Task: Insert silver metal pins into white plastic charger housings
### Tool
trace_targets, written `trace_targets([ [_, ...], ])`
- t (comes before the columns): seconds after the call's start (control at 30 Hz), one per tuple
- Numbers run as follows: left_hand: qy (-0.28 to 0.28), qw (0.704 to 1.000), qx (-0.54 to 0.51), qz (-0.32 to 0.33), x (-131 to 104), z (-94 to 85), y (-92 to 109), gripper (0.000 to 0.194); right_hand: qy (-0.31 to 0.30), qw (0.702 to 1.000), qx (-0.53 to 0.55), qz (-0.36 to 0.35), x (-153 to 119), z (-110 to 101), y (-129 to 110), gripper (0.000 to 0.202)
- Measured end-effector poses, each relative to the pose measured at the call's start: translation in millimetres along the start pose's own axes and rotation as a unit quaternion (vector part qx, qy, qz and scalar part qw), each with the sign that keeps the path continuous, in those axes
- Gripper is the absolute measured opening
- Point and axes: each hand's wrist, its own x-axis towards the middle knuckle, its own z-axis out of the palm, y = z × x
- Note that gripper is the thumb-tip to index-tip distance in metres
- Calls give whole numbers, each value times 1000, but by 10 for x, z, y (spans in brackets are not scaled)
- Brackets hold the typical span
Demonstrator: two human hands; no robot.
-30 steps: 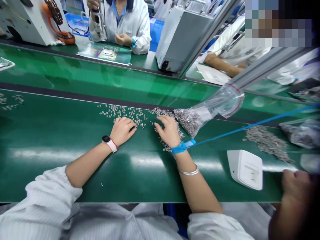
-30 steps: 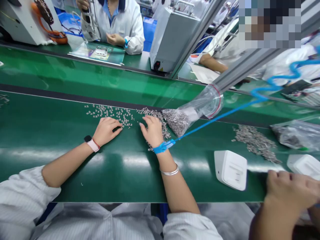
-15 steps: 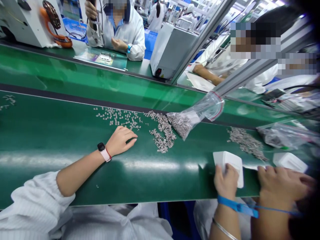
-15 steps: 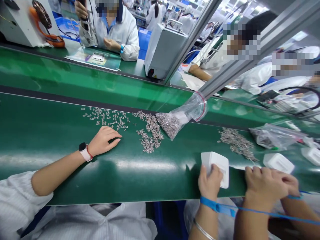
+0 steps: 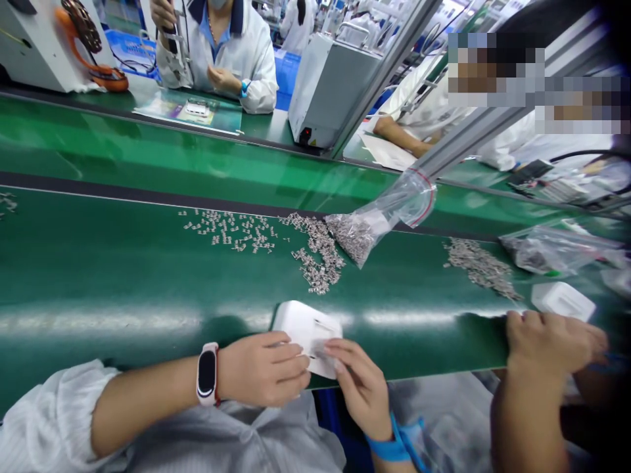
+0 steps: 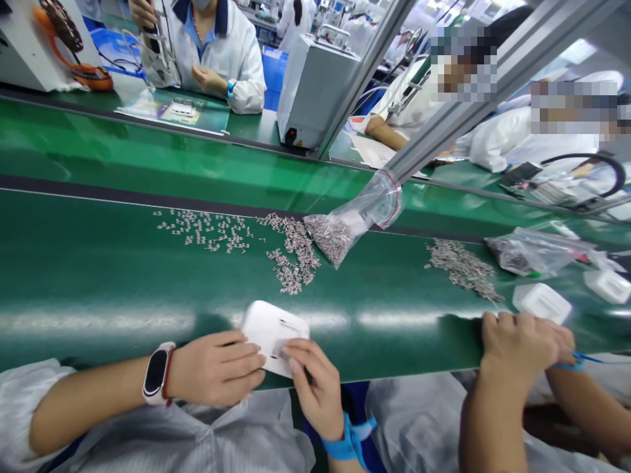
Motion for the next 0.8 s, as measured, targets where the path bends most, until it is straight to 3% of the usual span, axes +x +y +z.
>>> trace_targets([
  [0.1,-49,997,26,-52,-17,-4,84,27,-43,987,112,108,437,70,36,21],
  [0.2,-89,990,45,-101,-60,-23,45,34,-168,945,209,189,904,130,276,27],
  [0.23,-97,988,47,-111,-72,-33,19,34,-171,938,229,196,1045,153,372,29],
  [0.3,-107,985,51,-126,-88,-61,-38,32,-118,943,241,195,1292,193,546,31],
  [0.4,-111,982,60,-141,-101,-104,-116,29,1,970,183,163,1577,237,675,30],
  [0.47,-106,982,67,-143,-112,-125,-161,26,27,990,86,105,1731,276,650,26],
  [0.53,-103,983,69,-139,-127,-136,-199,24,-2,999,-51,2,1880,344,565,22],
  [0.63,-101,984,67,-133,-147,-138,-241,23,-83,956,-250,-129,2110,500,432,20],
  [0.73,-96,984,64,-133,-161,-132,-270,22,-134,918,-344,-146,2307,638,379,17],
  [0.8,-95,985,63,-133,-167,-133,-283,23,-138,916,-345,-149,2378,669,366,17],
])
